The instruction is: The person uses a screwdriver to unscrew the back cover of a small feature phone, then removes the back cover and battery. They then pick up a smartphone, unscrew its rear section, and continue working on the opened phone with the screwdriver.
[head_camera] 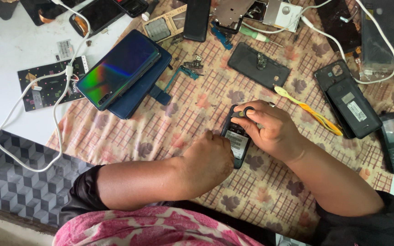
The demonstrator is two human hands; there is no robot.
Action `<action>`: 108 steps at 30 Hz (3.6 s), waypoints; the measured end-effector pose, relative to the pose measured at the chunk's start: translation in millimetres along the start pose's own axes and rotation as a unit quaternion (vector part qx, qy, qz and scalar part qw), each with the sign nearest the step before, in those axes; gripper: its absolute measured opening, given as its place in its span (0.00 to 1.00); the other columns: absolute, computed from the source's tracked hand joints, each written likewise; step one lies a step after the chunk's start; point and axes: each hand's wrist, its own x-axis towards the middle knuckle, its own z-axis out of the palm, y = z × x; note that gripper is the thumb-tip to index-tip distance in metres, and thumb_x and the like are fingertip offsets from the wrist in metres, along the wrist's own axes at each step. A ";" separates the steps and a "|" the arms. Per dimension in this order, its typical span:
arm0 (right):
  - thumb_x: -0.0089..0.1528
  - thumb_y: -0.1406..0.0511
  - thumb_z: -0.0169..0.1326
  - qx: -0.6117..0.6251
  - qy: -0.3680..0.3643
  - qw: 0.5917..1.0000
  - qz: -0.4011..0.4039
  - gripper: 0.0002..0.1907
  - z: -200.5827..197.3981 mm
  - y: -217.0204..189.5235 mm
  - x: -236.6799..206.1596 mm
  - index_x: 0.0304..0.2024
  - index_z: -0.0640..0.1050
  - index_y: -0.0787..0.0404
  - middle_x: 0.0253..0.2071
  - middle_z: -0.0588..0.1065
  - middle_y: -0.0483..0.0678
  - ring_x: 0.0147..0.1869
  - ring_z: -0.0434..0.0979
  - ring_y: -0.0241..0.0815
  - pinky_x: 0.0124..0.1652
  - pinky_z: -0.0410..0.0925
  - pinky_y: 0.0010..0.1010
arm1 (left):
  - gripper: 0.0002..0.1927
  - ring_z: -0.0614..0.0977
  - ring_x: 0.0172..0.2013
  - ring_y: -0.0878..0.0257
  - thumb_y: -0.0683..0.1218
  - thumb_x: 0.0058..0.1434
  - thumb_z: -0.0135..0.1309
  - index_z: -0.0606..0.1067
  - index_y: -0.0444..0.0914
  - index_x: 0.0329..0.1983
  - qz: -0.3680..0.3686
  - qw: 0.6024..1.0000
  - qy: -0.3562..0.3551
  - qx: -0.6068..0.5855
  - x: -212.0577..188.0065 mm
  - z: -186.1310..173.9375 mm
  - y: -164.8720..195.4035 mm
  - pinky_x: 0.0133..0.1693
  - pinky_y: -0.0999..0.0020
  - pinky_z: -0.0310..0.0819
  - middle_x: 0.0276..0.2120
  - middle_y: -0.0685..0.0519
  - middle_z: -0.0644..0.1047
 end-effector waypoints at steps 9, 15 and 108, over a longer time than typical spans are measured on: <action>0.67 0.82 0.55 0.213 0.097 0.971 0.041 0.36 11.3 6.1 -0.3 0.65 0.52 0.52 0.55 0.73 0.65 0.57 0.81 0.52 0.49 0.79 0.33 | 0.10 0.78 0.38 0.53 0.47 0.58 0.52 0.81 0.39 0.31 -0.013 0.999 0.017 -0.027 1.7 7.8 4.1 0.40 0.57 0.70 0.34 0.48 0.78; 0.68 0.82 0.52 0.220 0.108 0.967 0.065 0.33 29.9 13.1 -6.1 0.61 0.51 0.51 0.56 0.72 0.66 0.59 0.81 0.54 0.53 0.78 0.37 | 0.10 0.79 0.37 0.54 0.47 0.58 0.52 0.81 0.38 0.32 -0.018 0.999 0.024 -0.012 1.5 9.3 5.3 0.39 0.57 0.70 0.33 0.48 0.78; 0.69 0.80 0.53 0.377 0.240 0.822 0.354 0.31 -18.0 11.1 -94.1 0.62 0.52 0.53 0.55 0.76 0.62 0.56 0.82 0.52 0.56 0.77 0.41 | 0.14 0.78 0.40 0.50 0.46 0.51 0.55 0.80 0.33 0.38 -0.003 1.000 -0.018 0.003 -8.6 -8.2 0.3 0.42 0.54 0.72 0.37 0.42 0.77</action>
